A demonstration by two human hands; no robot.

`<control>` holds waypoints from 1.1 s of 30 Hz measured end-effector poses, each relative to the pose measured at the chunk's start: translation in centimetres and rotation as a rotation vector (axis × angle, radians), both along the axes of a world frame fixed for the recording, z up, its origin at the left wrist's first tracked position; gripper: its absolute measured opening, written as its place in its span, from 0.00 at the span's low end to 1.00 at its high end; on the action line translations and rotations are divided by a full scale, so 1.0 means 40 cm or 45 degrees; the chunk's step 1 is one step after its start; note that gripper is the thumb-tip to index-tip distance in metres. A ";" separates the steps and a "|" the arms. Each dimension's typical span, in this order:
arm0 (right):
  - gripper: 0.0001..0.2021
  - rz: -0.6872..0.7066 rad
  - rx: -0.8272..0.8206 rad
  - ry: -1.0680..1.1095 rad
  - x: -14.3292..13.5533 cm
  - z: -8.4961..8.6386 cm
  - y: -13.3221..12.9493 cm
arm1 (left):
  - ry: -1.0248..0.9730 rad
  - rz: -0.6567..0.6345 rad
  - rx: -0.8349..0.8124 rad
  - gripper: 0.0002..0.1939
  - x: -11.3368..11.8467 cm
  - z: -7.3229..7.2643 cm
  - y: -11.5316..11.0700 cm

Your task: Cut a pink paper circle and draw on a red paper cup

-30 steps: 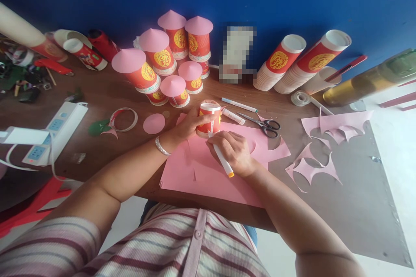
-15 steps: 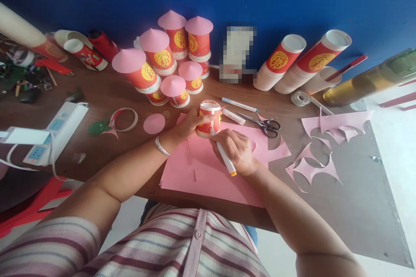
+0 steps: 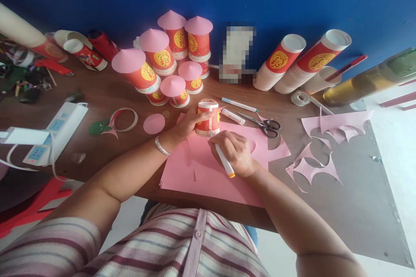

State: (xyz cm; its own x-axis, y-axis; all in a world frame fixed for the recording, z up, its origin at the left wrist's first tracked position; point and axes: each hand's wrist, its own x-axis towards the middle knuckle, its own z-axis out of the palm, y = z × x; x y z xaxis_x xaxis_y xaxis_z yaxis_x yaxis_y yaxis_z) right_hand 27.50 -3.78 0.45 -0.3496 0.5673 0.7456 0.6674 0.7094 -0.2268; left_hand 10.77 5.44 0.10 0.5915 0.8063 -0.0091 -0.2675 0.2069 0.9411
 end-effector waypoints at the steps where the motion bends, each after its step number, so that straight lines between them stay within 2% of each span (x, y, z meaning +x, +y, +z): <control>1: 0.10 0.001 0.004 -0.001 -0.001 0.000 0.000 | -0.004 0.002 0.004 0.19 0.000 -0.001 0.000; 11: 0.10 0.026 -0.008 0.006 -0.001 -0.004 -0.001 | -0.029 0.001 0.009 0.15 -0.001 -0.008 -0.002; 19: 0.10 0.019 0.016 -0.008 0.000 -0.007 -0.001 | -0.025 0.016 -0.017 0.17 -0.001 -0.010 -0.004; 33: 0.11 -0.019 0.010 -0.020 0.003 -0.005 -0.002 | -0.079 0.017 -0.067 0.17 -0.004 0.001 -0.005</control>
